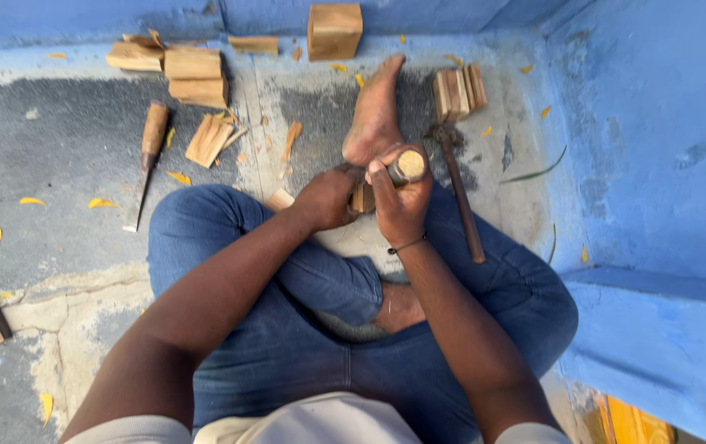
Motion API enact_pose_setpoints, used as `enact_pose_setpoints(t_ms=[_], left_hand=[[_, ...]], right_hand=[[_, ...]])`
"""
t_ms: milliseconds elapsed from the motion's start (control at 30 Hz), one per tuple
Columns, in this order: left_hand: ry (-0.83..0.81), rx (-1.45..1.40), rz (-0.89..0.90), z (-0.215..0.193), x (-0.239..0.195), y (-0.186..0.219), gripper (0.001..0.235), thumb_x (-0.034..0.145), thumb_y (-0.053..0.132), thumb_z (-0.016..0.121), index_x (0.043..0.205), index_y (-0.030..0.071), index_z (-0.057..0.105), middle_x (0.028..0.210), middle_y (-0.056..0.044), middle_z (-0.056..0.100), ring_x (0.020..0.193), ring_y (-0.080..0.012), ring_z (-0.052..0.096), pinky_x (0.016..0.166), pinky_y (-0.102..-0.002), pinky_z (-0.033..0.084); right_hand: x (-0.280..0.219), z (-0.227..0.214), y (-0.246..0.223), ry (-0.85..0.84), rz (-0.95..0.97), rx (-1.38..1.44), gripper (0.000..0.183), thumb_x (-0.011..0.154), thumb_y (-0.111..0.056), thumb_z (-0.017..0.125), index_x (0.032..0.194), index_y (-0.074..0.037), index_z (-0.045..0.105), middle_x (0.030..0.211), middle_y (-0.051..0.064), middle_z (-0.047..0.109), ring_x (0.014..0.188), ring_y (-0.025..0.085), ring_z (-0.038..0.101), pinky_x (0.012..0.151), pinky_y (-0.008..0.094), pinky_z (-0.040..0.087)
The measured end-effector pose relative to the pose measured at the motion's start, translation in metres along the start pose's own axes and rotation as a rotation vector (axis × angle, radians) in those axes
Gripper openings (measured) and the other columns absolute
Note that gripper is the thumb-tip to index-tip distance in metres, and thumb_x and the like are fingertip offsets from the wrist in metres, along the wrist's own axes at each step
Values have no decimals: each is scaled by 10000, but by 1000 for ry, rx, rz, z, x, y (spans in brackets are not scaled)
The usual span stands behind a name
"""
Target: The person sits cross-legged on a concrete floor and carves small rectangular wooden blocks using a chisel and a hammer. They hold the wood in their left hand and strike the chisel with the hammer to shape the pieces, occasionally inspecting the work and stacking finished blocks.
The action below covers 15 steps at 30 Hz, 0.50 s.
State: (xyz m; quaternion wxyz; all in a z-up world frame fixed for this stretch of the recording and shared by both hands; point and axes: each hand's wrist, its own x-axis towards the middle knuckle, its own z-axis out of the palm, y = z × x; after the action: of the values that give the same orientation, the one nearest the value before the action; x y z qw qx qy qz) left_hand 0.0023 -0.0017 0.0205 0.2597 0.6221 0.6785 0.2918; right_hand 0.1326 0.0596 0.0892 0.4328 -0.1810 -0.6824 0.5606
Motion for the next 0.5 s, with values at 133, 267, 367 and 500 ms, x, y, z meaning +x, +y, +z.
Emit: enact_pose_setpoints(t_ms=[133, 267, 367, 500], left_hand=[[14, -29, -12, 1, -6, 3, 607, 699, 219, 865, 1217, 46, 601, 1191, -180, 654, 1070, -396, 670, 923, -466, 557], [-72, 4, -55, 3, 1, -2, 603, 716, 240, 862, 1232, 67, 603, 1225, -174, 642, 1055, -387, 676, 911, -468, 557], [44, -8, 32, 5, 1, -8, 629, 695, 232, 877, 1232, 51, 606, 1197, -199, 645, 1063, -409, 662, 905, -485, 550], [63, 28, 60, 0, 3, -14, 611, 713, 257, 885, 1210, 39, 604, 1191, -199, 656, 1080, -414, 659, 916, -492, 551]], right_hand=[[-8, -9, -6, 32, 0, 103, 151, 1010, 40, 619, 1038, -70, 519, 952, 40, 585, 845, 97, 611, 787, 285, 562], [-4, -2, 7, 13, 14, 132, 180, 998, 49, 637, 1047, -74, 516, 931, 42, 596, 838, 101, 614, 775, 286, 563], [-2, -4, 9, 20, -5, 33, 165, 1011, 45, 626, 1038, -75, 516, 942, 41, 594, 844, 106, 622, 789, 289, 560], [-4, -5, 5, 33, -38, 119, 168, 1006, 24, 642, 1047, -76, 515, 961, 27, 584, 862, 99, 612, 790, 282, 551]])
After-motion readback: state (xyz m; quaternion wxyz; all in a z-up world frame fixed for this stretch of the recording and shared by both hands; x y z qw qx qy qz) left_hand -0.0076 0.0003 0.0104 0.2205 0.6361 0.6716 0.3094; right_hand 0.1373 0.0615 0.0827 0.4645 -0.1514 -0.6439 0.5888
